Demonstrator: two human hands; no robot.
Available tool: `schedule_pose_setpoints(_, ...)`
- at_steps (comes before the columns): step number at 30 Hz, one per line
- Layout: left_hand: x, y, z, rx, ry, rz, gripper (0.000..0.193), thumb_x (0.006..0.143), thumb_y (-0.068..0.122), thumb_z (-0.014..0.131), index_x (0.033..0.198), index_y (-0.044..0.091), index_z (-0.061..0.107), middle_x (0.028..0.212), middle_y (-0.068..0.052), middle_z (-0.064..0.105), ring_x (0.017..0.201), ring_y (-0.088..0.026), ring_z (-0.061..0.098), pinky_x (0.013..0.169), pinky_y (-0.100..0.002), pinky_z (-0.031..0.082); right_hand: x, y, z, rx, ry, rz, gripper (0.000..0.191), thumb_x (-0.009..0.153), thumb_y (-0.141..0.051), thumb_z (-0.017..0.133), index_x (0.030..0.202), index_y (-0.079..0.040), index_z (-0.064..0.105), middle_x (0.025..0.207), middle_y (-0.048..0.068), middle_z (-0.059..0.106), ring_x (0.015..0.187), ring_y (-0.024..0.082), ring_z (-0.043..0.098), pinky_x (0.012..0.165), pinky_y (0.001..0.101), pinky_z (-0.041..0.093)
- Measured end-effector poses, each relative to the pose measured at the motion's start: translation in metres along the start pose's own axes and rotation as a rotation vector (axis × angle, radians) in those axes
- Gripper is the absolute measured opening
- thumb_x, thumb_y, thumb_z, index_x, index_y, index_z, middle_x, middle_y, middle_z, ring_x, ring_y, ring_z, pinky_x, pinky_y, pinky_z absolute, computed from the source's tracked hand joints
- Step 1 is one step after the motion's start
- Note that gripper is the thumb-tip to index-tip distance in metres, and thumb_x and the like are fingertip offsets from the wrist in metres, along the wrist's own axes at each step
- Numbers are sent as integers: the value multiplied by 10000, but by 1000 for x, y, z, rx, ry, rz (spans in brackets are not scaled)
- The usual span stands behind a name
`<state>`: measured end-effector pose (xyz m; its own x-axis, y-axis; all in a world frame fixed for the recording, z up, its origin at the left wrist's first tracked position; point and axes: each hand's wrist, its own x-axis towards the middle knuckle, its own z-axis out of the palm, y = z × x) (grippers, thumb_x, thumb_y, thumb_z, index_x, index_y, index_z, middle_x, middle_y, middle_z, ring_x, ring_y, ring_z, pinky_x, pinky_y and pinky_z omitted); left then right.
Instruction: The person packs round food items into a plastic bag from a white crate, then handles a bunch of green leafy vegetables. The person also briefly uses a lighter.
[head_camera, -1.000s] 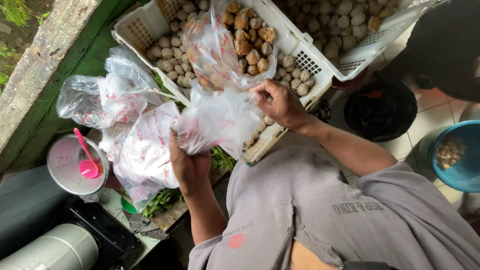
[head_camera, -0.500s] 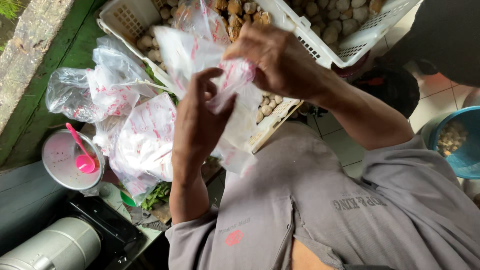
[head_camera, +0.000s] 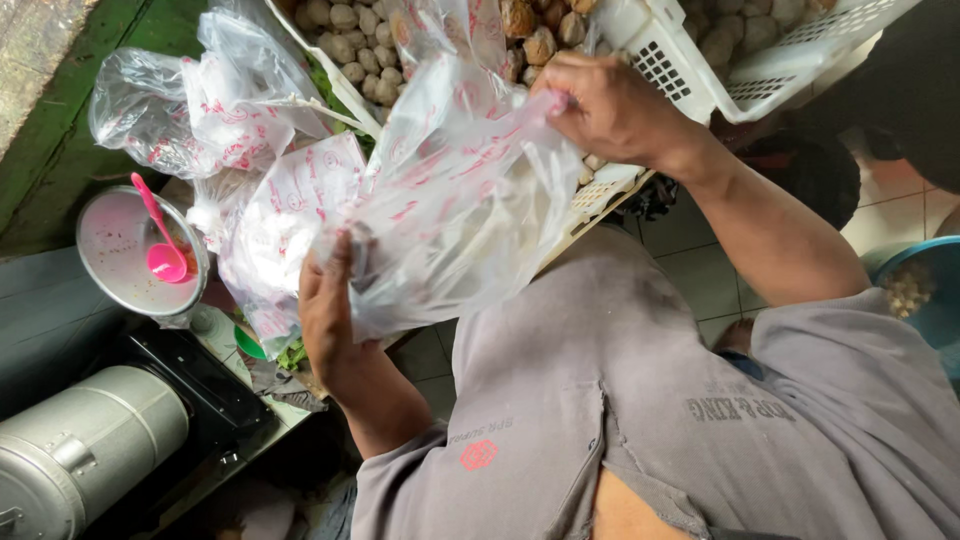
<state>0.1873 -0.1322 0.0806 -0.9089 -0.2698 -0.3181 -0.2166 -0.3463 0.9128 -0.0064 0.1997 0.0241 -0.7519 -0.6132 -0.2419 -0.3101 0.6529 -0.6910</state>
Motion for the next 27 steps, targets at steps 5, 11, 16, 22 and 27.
schedule_pose_setpoints(5,3,8,-4,10,131,20,272,1078,272,615,1162,27,700,1000,-39,736,800,-92,652,675,-249,522,7,77,27,407,-587,223,667,884,-579,575,1349,-115,694,1137,114,768,985,219,687,825,372,572)
schedule_pose_setpoints(11,19,0,7,36,77,-34,297,1077,271,635,1200,10,703,1071,-27,733,903,-80,648,798,-237,514,23,98,99,-298,-449,94,932,804,-688,739,1446,-44,537,1417,291,542,1295,432,549,1099,488,439)
schedule_pose_setpoints(16,29,-6,20,100,50,-103,325,1043,300,623,1209,32,703,1070,-18,734,899,-70,658,781,-236,524,20,59,115,-195,-499,97,896,736,-652,756,1419,-107,554,1314,243,635,1235,407,599,1059,475,470)
schedule_pose_setpoints(22,41,-14,33,-1,-64,-132,315,1043,285,645,1239,41,674,1062,-13,723,888,-74,646,765,-251,525,22,37,106,-161,-540,37,798,728,-607,771,1331,-101,635,1169,227,723,1114,397,686,942,479,544)
schedule_pose_setpoints(27,41,-17,29,16,-5,-149,314,1056,283,641,1240,33,686,1020,-2,708,848,-67,626,723,-246,512,24,37,101,-92,-574,43,732,762,-526,769,1340,-106,614,1121,220,725,1049,380,702,891,477,558)
